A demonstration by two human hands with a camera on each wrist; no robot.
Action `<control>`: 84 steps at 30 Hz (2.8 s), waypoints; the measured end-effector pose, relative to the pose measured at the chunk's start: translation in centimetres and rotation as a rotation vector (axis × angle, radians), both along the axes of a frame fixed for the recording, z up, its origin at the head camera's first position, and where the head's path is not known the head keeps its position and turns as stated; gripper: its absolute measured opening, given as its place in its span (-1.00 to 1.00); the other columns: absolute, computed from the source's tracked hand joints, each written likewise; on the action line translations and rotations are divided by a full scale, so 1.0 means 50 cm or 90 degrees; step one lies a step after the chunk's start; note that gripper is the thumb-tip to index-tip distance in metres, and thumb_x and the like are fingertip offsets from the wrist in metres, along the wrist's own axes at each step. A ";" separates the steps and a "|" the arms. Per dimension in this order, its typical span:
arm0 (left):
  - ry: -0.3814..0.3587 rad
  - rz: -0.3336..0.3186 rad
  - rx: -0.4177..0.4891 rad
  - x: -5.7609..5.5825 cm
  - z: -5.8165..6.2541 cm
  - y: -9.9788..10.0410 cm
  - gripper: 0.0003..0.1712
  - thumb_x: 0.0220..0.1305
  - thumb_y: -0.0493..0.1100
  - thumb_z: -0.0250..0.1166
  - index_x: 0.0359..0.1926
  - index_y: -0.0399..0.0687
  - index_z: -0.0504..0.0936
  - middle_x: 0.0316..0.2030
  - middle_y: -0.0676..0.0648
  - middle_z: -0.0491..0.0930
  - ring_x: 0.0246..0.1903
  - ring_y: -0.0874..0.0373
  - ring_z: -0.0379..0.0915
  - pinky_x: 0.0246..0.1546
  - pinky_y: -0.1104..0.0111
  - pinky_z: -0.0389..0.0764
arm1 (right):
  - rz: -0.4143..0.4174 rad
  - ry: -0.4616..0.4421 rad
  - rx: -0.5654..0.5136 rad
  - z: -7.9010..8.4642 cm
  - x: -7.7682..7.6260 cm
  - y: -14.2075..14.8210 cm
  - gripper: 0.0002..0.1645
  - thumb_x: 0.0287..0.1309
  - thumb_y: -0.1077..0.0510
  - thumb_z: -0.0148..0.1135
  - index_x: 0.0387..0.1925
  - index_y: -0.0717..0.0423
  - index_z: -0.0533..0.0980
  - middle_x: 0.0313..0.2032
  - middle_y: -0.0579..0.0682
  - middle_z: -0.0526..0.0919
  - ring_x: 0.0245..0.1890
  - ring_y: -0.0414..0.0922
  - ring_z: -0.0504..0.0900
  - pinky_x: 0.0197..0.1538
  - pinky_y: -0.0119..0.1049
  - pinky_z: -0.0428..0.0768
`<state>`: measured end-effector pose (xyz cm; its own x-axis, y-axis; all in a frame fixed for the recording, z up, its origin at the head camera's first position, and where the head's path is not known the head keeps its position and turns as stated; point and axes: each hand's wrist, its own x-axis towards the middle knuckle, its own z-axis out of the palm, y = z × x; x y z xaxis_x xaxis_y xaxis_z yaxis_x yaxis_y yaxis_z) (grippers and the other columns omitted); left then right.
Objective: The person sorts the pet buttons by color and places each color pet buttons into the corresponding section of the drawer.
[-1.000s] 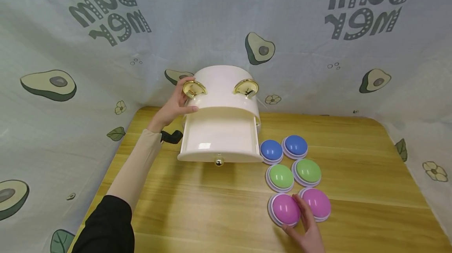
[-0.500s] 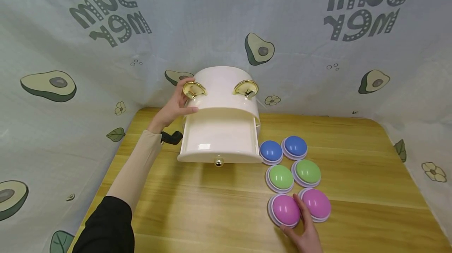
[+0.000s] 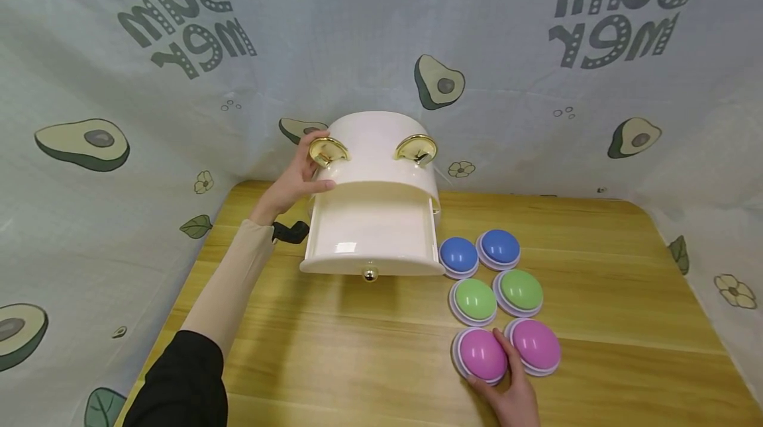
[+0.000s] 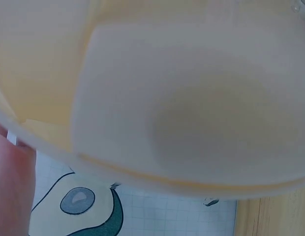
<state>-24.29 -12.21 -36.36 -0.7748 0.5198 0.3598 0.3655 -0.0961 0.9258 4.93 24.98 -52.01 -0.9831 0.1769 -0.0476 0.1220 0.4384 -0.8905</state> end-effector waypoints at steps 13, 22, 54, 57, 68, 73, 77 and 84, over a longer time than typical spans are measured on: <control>-0.010 0.000 0.009 0.002 0.001 0.001 -0.02 0.07 -0.57 0.25 0.40 -0.06 -0.06 0.35 -0.14 -0.02 0.34 0.11 -0.02 0.34 0.31 0.02 | -0.002 0.036 -0.003 0.005 -0.001 0.006 0.06 -0.13 0.37 0.45 0.41 -0.11 0.20 0.22 -0.50 0.26 0.10 -0.67 0.09 0.12 -0.75 -0.04; -0.013 -0.010 0.030 0.003 -0.002 0.001 -0.02 0.06 -0.56 0.25 0.39 -0.04 -0.04 0.33 -0.13 0.02 0.32 0.12 0.02 0.31 0.31 0.09 | 0.024 0.010 -0.049 0.036 -0.005 0.017 -0.01 -0.01 0.38 0.37 0.43 -0.06 0.16 0.32 -0.34 0.24 0.11 -0.69 0.15 0.08 -0.76 0.14; -0.048 -0.005 0.053 0.004 -0.004 0.008 -0.03 0.07 -0.62 0.20 0.39 -0.05 -0.05 0.37 -0.10 -0.04 0.33 0.12 0.00 0.29 0.32 0.13 | 0.094 0.104 -0.125 0.233 -0.106 0.059 -0.07 0.03 0.53 0.22 0.42 0.08 0.16 0.26 -0.29 0.36 0.22 -0.39 0.27 0.11 -0.66 0.25; -0.050 -0.004 0.051 0.003 -0.004 0.007 -0.03 0.07 -0.62 0.20 0.40 -0.05 -0.06 0.37 -0.10 -0.05 0.33 0.13 0.00 0.29 0.32 0.13 | 0.096 0.105 -0.104 0.247 -0.114 0.059 -0.07 0.04 0.51 0.23 0.43 0.05 0.16 0.28 -0.26 0.35 0.23 -0.35 0.26 0.10 -0.66 0.25; -0.053 -0.003 0.055 0.002 -0.005 0.005 0.00 0.05 -0.61 0.22 0.40 -0.03 -0.06 0.36 -0.12 -0.03 0.33 0.13 0.00 0.30 0.31 0.12 | 0.123 0.157 -0.117 0.297 -0.143 0.046 -0.06 -0.04 0.59 0.23 0.40 0.12 0.20 0.27 -0.16 0.39 0.24 -0.29 0.28 0.14 -0.63 0.25; -0.056 -0.004 0.060 0.003 -0.005 0.005 -0.01 0.06 -0.60 0.22 0.40 -0.01 -0.04 0.35 -0.12 -0.01 0.32 0.13 0.02 0.28 0.30 0.15 | 0.145 0.182 -0.139 0.312 -0.155 0.040 -0.07 -0.07 0.62 0.22 0.38 0.18 0.22 0.24 -0.14 0.41 0.23 -0.27 0.30 0.12 -0.63 0.26; -0.054 -0.004 0.066 0.005 -0.005 0.005 -0.02 0.06 -0.61 0.20 0.40 -0.06 -0.06 0.32 -0.12 0.04 0.29 0.14 0.05 0.26 0.31 0.17 | 0.156 0.190 -0.143 0.323 -0.164 0.033 -0.07 -0.10 0.63 0.24 0.36 0.23 0.23 0.23 -0.11 0.42 0.22 -0.26 0.31 0.12 -0.62 0.27; -0.050 -0.008 0.068 0.004 -0.007 0.005 -0.02 0.06 -0.59 0.21 0.41 -0.07 -0.07 0.31 -0.12 0.06 0.30 0.14 0.05 0.27 0.30 0.16 | 0.162 0.191 -0.103 0.344 -0.181 0.012 -0.07 -0.10 0.59 0.29 0.36 0.19 0.25 0.24 -0.09 0.40 0.22 -0.24 0.31 0.11 -0.62 0.29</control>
